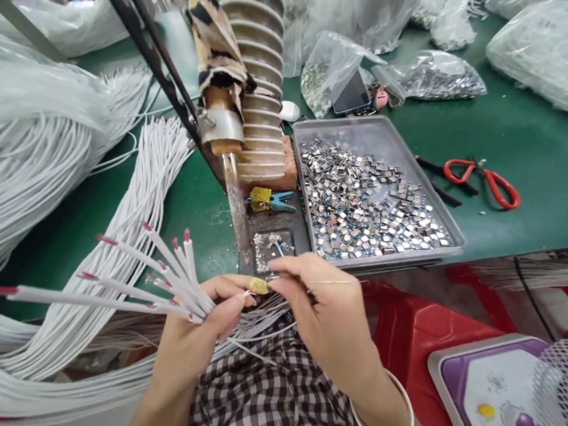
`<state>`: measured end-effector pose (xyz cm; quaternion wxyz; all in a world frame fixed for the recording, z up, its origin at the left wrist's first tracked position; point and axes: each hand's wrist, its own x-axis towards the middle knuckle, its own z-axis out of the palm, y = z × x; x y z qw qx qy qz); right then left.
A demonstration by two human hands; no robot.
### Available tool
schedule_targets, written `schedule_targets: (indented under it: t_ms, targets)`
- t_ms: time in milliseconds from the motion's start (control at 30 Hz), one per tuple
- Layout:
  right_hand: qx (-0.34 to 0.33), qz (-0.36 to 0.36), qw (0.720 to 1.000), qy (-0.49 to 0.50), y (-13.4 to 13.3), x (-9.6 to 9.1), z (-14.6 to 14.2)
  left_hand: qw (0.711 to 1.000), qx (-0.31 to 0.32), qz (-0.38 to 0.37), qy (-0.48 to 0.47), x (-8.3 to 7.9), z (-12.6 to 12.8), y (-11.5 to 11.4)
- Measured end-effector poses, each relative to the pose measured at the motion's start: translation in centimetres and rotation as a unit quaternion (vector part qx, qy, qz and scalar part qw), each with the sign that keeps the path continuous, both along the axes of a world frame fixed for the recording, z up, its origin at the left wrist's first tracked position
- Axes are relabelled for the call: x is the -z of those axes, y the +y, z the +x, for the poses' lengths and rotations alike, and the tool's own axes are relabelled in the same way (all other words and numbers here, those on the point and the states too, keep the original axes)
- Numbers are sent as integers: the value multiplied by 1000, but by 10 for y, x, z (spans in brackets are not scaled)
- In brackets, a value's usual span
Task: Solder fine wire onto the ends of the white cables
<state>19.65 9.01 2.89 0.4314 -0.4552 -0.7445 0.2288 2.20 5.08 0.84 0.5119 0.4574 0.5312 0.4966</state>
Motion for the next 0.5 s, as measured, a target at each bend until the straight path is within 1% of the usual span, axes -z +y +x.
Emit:
schedule_targets:
  t_ms: [67, 167, 267, 500]
  targets:
    - [0, -20, 999, 37, -4, 0, -7, 1000, -8, 8, 19, -1, 2, 1]
    - [2, -32, 998, 59, -5, 3, -11, 998, -5, 34, 57, -3, 2, 4]
    - [-5, -38, 997, 62, -4, 5, -11, 995, 20, 46, 85, -5, 2, 6]
    - [-21, -47, 997, 65, -2, 5, -10, 993, 48, 53, 95, -7, -2, 10]
